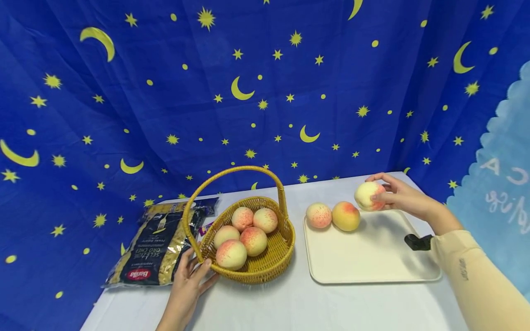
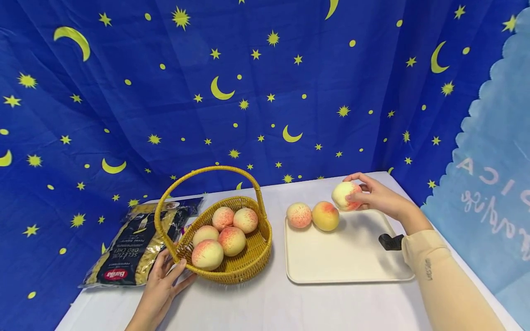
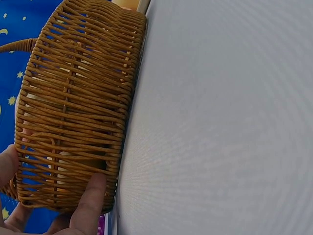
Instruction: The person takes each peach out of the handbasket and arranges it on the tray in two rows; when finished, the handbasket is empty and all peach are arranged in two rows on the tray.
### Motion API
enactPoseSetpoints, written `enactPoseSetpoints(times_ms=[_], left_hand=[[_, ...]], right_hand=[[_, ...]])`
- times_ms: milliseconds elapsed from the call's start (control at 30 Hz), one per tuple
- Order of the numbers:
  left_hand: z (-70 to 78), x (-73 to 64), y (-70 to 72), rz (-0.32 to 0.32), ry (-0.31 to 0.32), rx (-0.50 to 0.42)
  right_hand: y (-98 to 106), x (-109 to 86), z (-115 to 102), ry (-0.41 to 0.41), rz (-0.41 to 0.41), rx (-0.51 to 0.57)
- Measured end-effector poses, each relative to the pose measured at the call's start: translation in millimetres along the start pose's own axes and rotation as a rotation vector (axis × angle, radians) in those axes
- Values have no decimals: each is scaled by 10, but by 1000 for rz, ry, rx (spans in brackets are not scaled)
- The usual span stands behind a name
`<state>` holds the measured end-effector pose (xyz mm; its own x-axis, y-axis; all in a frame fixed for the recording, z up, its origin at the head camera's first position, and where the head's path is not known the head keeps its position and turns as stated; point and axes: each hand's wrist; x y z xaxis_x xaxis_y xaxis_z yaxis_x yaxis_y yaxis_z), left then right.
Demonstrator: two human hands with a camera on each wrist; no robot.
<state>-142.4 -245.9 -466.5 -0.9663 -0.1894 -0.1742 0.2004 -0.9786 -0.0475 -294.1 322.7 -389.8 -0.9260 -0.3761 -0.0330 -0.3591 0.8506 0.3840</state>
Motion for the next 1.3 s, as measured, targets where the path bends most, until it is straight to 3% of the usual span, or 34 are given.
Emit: enactPoseSetpoints(times_ms=[533,833,1300], left_hand=[[-6,-1,-7,-6,-10,1],[-11,0,-10,-4,-13,-5],[-6,-13,-7,-6,-17,1]], right_hand=[[14,-113,428,10,159,-287],[-8,-123,568,26,175,-308],[-91,-101,635,34,137,-296]])
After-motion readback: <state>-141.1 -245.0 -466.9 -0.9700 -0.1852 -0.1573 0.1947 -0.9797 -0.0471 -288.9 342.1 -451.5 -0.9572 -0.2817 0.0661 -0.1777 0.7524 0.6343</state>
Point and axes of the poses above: each hand's wrist, its own x-axis towards the middle knuckle, its own y-axis out of the back of the hand, z = x × y
